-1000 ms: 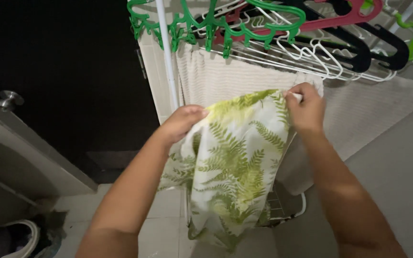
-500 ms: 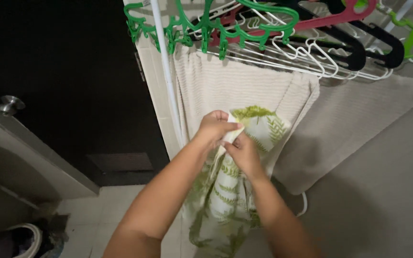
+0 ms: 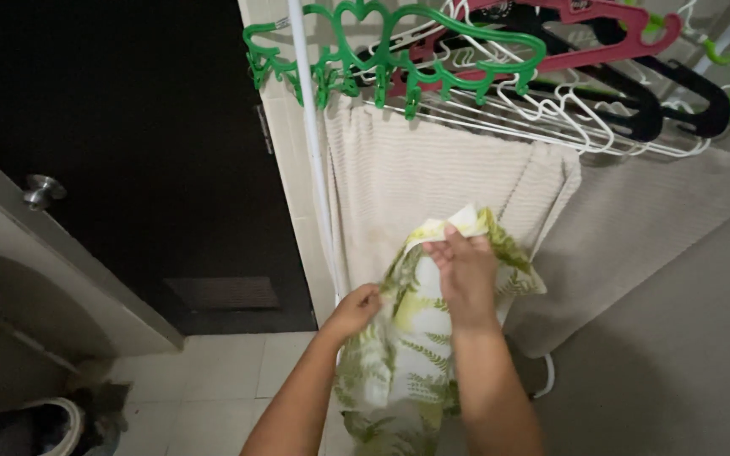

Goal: The person organizes various plastic hangers on a wall-mounted rack and a drying stand. They then pick up a patterned cloth, shake it out, and hang it on the drying rack using white plastic hooks.

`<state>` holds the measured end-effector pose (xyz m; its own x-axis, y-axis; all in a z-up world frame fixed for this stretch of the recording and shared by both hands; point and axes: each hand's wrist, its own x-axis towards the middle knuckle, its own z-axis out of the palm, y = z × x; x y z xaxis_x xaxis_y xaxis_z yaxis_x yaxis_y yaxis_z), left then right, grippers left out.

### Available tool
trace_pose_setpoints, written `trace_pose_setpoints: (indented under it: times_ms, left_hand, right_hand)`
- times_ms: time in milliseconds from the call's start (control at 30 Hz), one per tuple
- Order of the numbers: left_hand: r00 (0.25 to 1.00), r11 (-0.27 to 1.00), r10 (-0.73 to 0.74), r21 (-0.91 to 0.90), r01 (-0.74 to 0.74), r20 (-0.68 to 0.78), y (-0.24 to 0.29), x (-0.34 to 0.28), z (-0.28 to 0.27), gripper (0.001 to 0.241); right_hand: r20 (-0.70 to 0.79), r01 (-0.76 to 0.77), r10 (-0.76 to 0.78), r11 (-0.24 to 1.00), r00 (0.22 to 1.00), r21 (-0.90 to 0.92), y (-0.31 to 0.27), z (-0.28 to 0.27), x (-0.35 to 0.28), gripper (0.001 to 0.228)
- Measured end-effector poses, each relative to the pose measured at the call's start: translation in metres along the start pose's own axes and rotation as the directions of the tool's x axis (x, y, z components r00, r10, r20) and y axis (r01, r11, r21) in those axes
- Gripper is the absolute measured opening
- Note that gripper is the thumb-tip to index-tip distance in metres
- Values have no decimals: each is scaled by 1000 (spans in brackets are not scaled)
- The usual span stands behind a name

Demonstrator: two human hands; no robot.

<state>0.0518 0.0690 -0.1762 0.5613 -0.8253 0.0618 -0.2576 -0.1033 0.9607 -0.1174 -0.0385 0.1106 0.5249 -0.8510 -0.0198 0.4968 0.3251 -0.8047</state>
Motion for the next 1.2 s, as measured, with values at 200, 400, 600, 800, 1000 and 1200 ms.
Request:
trace_pose_setpoints:
  times_ms: [200,400,600,800,1000,1200]
  left_hand:
    - [938,919,-200,-387,78,-285,6,2,-54,24]
    - [959,731,-187,-682,-10,-214,116,16,-58,9]
    - [959,686,-239,-725,59,-149,119,41,-15,16]
    - [985,476,-174,-874,101,20,110,41,-11,25]
    - [889,433,-446,-894,114,-103,136,30,-34,23]
    - [899,301,-403,-953,-45,-170,52,33,-88,28]
  right_hand:
    - [177,177,-150,973,973,-149,35,-54,62,10]
    - [208,156,-5,680,978,-717,17,-15,14,30]
    - [317,12,178,856,932,-517,156,-58,72,28]
    - [322,-31,138,948,937,-318,128,-52,45,23]
    - [228,23,197,707,954,-707,111,-74,48,30]
    - [-11,-124,127,938,992,-324,68,-132,60,31]
